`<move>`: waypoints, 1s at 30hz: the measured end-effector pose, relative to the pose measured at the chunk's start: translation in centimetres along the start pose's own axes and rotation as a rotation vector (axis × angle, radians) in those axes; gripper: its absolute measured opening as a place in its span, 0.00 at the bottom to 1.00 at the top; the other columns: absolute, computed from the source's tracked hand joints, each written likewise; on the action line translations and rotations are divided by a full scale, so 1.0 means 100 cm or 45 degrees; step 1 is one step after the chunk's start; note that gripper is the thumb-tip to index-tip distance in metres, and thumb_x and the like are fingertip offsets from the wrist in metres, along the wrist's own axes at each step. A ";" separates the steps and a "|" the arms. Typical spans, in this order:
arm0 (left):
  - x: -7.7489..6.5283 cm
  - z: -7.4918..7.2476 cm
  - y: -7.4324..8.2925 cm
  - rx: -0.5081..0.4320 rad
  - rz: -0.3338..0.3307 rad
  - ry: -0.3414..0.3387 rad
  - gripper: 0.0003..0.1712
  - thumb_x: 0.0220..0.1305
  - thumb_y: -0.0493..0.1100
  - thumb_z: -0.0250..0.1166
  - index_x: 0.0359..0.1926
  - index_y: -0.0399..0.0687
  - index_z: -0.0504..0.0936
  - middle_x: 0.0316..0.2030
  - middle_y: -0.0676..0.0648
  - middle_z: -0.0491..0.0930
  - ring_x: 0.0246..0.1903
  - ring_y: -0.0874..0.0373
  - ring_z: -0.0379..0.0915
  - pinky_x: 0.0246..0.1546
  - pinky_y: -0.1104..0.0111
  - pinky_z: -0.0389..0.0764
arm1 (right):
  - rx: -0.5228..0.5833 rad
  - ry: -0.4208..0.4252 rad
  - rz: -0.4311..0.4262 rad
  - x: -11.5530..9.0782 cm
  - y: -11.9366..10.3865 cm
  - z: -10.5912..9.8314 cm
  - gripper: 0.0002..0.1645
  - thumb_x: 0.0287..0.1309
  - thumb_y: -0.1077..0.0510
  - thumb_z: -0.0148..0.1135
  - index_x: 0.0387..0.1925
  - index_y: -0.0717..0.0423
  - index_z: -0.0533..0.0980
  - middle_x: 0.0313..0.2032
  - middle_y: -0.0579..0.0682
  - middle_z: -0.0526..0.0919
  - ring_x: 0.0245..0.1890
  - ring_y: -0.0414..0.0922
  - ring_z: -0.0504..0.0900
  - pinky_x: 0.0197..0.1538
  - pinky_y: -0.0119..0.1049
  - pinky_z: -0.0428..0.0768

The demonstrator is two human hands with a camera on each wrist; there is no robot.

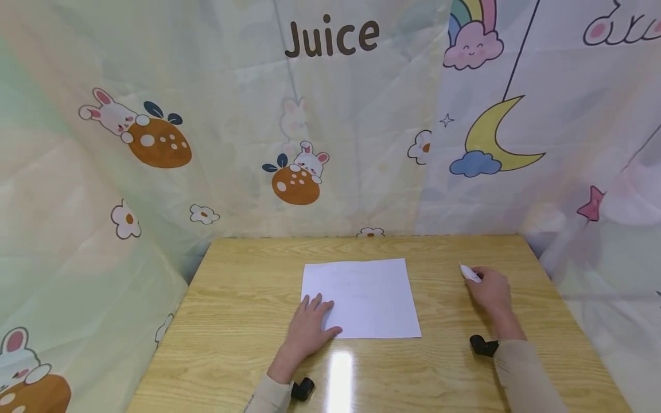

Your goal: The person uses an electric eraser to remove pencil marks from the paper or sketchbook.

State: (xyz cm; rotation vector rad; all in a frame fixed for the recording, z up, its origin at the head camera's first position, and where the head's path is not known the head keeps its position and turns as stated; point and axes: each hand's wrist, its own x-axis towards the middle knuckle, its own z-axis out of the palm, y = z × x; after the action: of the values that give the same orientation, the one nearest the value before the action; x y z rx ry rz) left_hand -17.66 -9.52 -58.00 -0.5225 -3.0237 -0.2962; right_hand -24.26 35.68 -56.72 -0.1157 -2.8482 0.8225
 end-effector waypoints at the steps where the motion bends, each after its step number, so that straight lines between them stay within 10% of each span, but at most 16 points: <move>1: 0.000 -0.001 0.000 -0.005 -0.007 -0.001 0.39 0.56 0.70 0.63 0.62 0.53 0.76 0.63 0.38 0.70 0.64 0.37 0.60 0.64 0.50 0.62 | -0.002 0.004 -0.002 0.000 0.001 -0.001 0.25 0.57 0.58 0.65 0.49 0.76 0.75 0.44 0.74 0.79 0.41 0.69 0.77 0.39 0.59 0.75; 30: 0.004 -0.007 -0.022 -0.158 -0.107 0.007 0.37 0.62 0.64 0.63 0.64 0.47 0.72 0.68 0.36 0.61 0.68 0.30 0.46 0.63 0.43 0.57 | -0.033 -0.034 -0.004 -0.001 0.010 0.000 0.34 0.57 0.55 0.65 0.57 0.77 0.69 0.48 0.77 0.74 0.42 0.70 0.75 0.38 0.60 0.74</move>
State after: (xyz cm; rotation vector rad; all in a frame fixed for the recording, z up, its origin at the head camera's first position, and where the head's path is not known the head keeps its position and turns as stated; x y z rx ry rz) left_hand -18.75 -11.62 -57.65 -0.4022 -3.0409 -0.4916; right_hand -24.14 36.51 -57.31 -0.1038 -2.8838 0.7929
